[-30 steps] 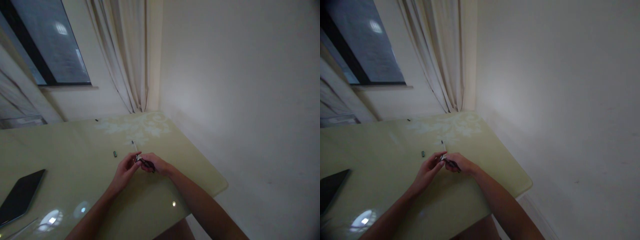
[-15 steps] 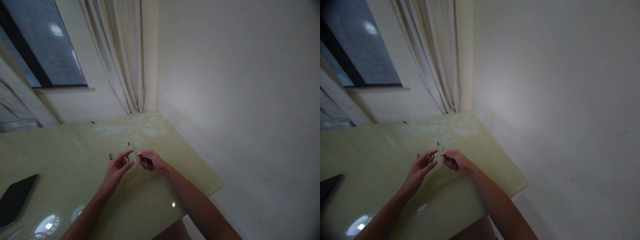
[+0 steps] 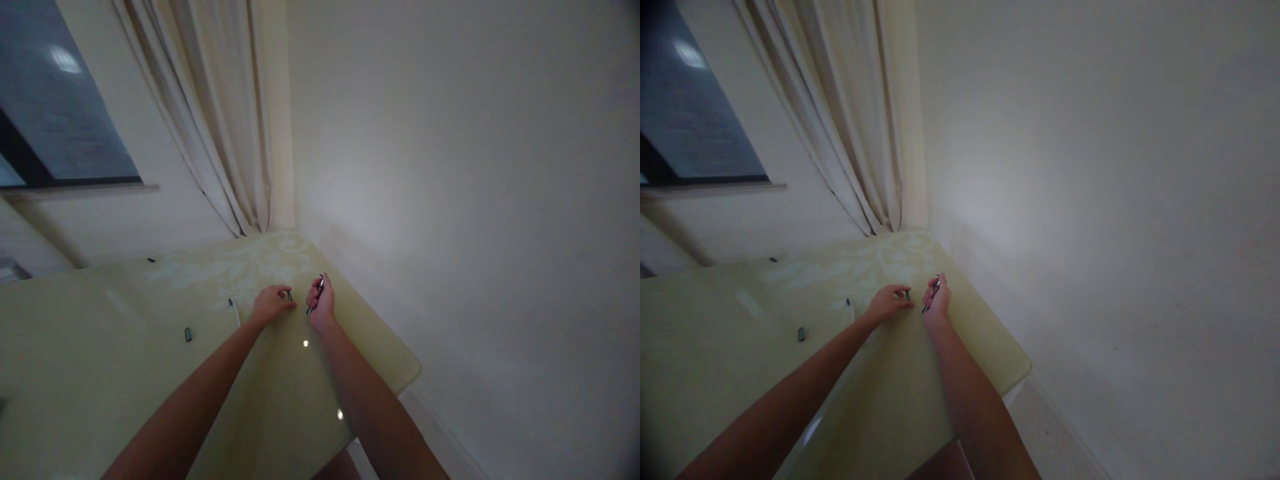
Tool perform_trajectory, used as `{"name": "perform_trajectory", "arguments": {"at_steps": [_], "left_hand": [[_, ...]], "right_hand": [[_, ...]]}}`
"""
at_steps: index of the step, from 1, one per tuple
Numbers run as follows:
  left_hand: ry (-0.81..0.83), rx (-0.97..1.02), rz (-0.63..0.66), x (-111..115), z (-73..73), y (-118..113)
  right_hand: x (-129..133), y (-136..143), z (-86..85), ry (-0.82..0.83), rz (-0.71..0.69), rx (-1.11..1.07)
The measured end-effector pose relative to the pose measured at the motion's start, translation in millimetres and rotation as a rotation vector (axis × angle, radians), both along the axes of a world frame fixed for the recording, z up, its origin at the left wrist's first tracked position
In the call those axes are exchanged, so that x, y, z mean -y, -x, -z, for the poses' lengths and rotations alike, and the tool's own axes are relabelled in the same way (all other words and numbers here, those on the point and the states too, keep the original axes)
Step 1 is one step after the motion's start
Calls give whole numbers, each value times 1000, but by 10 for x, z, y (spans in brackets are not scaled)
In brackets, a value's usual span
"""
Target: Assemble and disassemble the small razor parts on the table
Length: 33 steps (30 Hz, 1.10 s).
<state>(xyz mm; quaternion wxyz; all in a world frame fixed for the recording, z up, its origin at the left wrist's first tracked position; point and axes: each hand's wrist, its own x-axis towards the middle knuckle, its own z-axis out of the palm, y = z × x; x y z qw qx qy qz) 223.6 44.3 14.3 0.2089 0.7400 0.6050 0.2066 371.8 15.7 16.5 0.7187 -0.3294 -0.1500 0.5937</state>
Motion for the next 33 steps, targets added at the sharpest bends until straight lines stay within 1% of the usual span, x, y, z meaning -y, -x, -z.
{"name": "perform_trajectory", "arguments": {"at_steps": [2, 4, 6, 7, 9, 11, 13, 15, 16, 18, 20, 22, 24, 27, 30, 33], "left_hand": [[22, -17, -12, -23, 18, -30], [18, -30, -19, 45, 11, 1], [-16, -40, -12, 189, -3, 121], [-42, -44, -8, 282, -5, 222], [-136, -64, -2, 490, 11, 511], [-185, -103, -68, 699, 48, 888], [-186, -158, -195, 883, 82, 1286], [-168, -224, -329, 1018, 97, 1624], [-154, -251, -388, 1063, 98, 1753], [-122, -290, -468, 1105, 95, 1920], [-105, -303, -494, 1094, 98, 1988], [-110, -298, -476, 1055, 112, 2005], [-126, -276, -437, 1016, 130, 2005], [-162, -239, -400, 999, 139, 1981], [-259, -189, -371, 1044, 105, 1854], [-410, -3, -276, 1139, 39, 1593]], "right_hand": [[-6, -2, 21, 27, 6, -34], [-10, 4, 33, 45, -1, -53], [-9, 15, 35, 48, -18, -55], [-6, 23, 33, 45, -29, -51], [7, 50, 24, 32, -69, -32], [31, 100, 12, 10, -131, -1], [71, 171, 2, -17, -206, 40], [125, 252, -3, -36, -284, 83], [156, 290, -2, -43, -331, 104], [215, 350, 5, -51, -440, 146], [263, 383, 17, -43, -557, 196], [293, 394, 30, -18, -643, 244], [305, 395, 39, 2, -679, 280], [314, 402, 39, 0, -683, 316], [352, 425, 31, -24, -669, 377], [442, 457, 17, -85, -686, 471]]}}
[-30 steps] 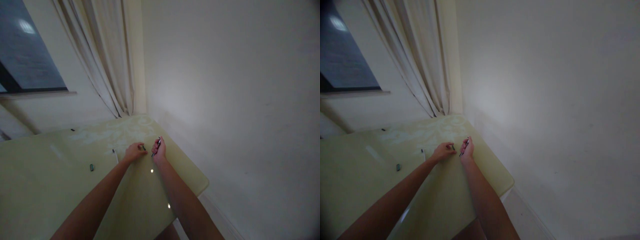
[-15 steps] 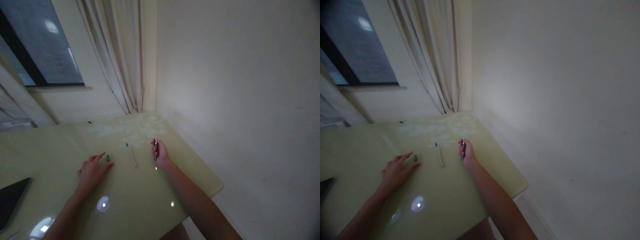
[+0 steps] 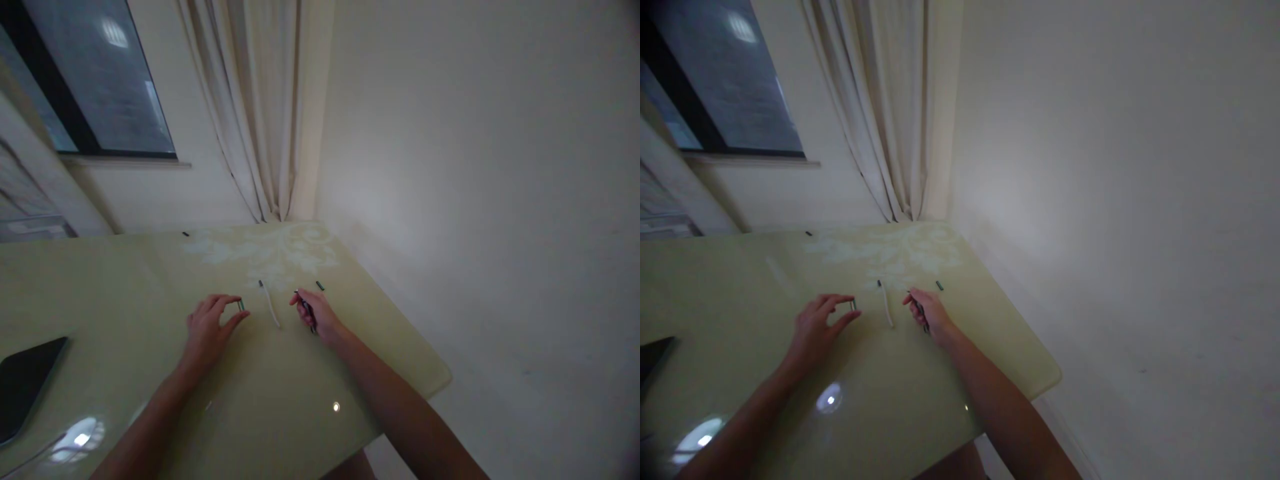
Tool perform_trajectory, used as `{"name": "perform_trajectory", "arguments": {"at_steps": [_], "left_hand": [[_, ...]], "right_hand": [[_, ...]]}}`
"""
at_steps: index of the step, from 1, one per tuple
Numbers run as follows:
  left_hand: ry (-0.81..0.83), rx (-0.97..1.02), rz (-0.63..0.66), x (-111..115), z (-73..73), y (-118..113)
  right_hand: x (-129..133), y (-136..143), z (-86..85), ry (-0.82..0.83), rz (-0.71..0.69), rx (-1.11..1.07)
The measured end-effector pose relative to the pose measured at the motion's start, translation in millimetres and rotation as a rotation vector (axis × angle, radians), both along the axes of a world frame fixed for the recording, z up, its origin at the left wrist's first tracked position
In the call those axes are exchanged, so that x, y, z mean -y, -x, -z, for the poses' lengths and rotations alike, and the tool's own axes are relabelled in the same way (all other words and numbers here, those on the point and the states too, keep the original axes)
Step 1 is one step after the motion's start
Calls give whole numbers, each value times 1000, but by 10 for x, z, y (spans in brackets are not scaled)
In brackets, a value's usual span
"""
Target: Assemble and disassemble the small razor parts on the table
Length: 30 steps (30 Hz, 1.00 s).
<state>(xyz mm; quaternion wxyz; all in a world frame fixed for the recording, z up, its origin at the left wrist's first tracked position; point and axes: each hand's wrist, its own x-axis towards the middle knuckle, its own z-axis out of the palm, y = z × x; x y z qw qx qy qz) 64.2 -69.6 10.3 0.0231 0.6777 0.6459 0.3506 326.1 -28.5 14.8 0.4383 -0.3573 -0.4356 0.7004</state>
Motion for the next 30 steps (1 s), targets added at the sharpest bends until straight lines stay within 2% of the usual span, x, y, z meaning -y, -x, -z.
{"name": "perform_trajectory", "arguments": {"at_steps": [4, 9, 17, 23, 26, 30], "left_hand": [[-163, 221, 230, 170, -84, -394], [-152, 346, 328, 336, -113, -661], [-120, 373, 377, 362, -108, -641], [-36, 418, 386, 319, -120, -622], [79, 541, 382, 299, -135, -620], [316, 832, 404, 299, -130, -639]], "right_hand": [[164, 46, -35, -95, -182, 43], [289, 78, -77, -144, -336, -18], [300, 94, -79, -107, -335, -50], [275, 73, -89, -165, -293, 35], [262, 11, -152, -230, -265, 93], [270, -80, -236, -312, -280, 155]]}}
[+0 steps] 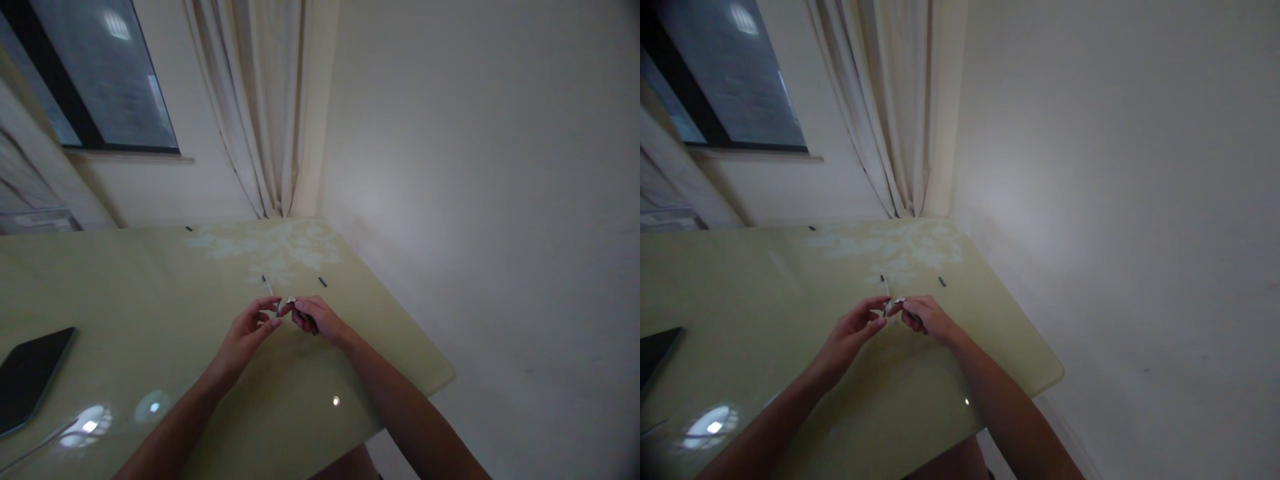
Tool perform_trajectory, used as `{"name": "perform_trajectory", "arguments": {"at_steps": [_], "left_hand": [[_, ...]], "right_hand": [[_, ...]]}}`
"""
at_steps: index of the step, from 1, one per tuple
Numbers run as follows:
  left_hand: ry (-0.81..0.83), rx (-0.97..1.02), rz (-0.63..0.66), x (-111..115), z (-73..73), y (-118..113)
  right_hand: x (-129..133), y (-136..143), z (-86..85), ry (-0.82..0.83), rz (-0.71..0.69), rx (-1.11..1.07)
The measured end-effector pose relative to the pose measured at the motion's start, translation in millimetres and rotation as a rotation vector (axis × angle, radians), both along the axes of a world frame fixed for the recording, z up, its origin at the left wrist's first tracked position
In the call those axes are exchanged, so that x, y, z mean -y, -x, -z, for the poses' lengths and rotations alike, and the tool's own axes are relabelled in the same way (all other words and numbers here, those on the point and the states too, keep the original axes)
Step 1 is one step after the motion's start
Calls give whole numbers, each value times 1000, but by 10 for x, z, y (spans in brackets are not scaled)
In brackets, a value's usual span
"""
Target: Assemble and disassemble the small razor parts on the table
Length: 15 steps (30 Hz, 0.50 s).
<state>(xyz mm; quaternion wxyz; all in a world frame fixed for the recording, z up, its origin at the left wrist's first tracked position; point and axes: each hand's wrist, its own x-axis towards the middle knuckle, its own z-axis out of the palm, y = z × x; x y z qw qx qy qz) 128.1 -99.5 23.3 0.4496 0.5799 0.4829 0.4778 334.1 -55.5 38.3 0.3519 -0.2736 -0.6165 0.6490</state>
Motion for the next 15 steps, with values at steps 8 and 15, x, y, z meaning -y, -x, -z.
{"name": "perform_trajectory", "arguments": {"at_steps": [8, 15], "left_hand": [[116, 237, 75, 32, 89, -80], [105, 276, 60, 19, 98, -55]], "right_hand": [[105, 11, -37, -45, -40, 49], [120, 9, -93, -66, -60, 9]]}}
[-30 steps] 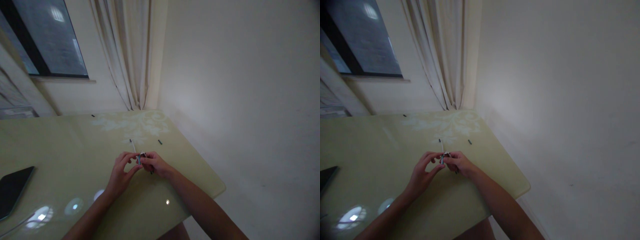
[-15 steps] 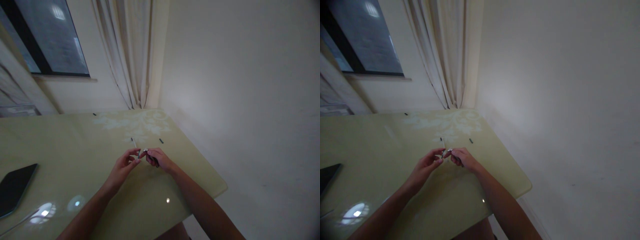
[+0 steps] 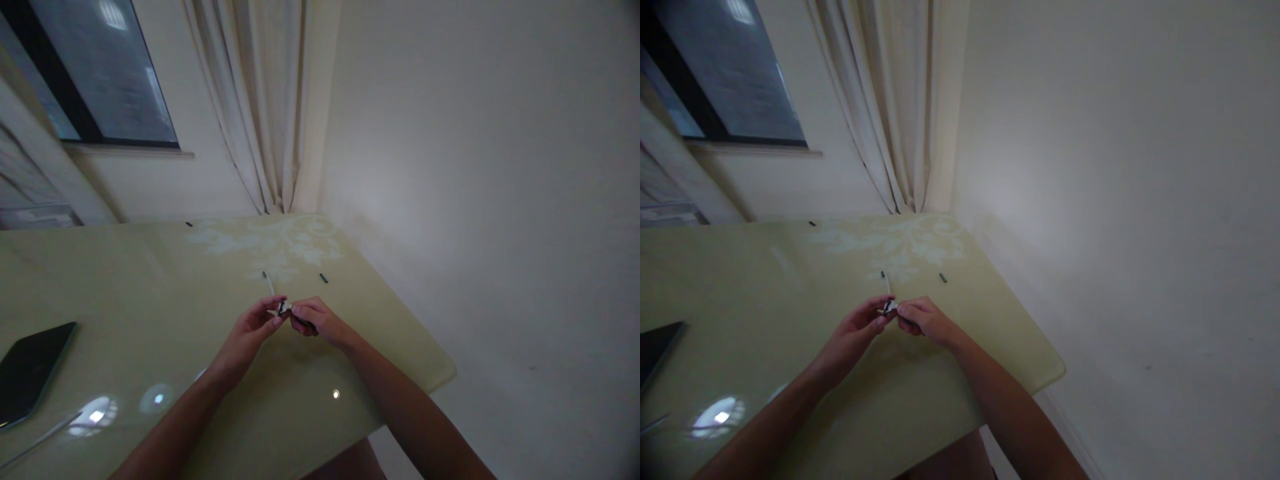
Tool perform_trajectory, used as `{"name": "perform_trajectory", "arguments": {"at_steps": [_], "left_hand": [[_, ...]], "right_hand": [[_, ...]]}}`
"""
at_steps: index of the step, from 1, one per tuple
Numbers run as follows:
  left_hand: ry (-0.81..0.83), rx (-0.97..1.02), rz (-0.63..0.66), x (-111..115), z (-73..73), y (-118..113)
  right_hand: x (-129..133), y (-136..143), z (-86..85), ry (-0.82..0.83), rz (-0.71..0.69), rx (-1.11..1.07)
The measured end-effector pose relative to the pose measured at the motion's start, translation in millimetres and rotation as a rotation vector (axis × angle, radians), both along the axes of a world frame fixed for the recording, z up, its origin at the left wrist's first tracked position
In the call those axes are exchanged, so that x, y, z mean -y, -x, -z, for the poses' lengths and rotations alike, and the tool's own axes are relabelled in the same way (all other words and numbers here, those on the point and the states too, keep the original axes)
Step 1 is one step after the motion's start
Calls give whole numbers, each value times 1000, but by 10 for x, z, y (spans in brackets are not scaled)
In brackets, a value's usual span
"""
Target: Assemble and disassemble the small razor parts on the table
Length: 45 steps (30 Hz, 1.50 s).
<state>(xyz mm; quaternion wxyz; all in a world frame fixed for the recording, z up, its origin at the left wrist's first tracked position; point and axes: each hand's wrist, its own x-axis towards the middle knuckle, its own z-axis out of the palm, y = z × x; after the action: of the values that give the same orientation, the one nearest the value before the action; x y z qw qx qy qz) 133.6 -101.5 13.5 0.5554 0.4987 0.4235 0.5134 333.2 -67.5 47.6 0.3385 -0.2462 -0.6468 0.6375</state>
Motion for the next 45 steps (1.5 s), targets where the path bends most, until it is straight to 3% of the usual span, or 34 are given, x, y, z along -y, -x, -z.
{"name": "perform_trajectory", "arguments": {"at_steps": [15, 26, 31, 38, 45], "left_hand": [[-4, 5, 7, -6, 34, 8], [-64, -128, -85, 33, -140, 18], [-105, -129, -81, 44, -155, 12], [-78, -96, -49, 64, -167, -39], [-74, -148, -104, 57, -108, -63]], "right_hand": [[-7, -16, 7, 1, -37, -5], [-54, -42, 72, -70, -79, 67], [-23, -41, 108, -97, -105, 89], [38, -29, 96, -417, -19, 252], [30, 3, 101, -504, 30, 327]]}}
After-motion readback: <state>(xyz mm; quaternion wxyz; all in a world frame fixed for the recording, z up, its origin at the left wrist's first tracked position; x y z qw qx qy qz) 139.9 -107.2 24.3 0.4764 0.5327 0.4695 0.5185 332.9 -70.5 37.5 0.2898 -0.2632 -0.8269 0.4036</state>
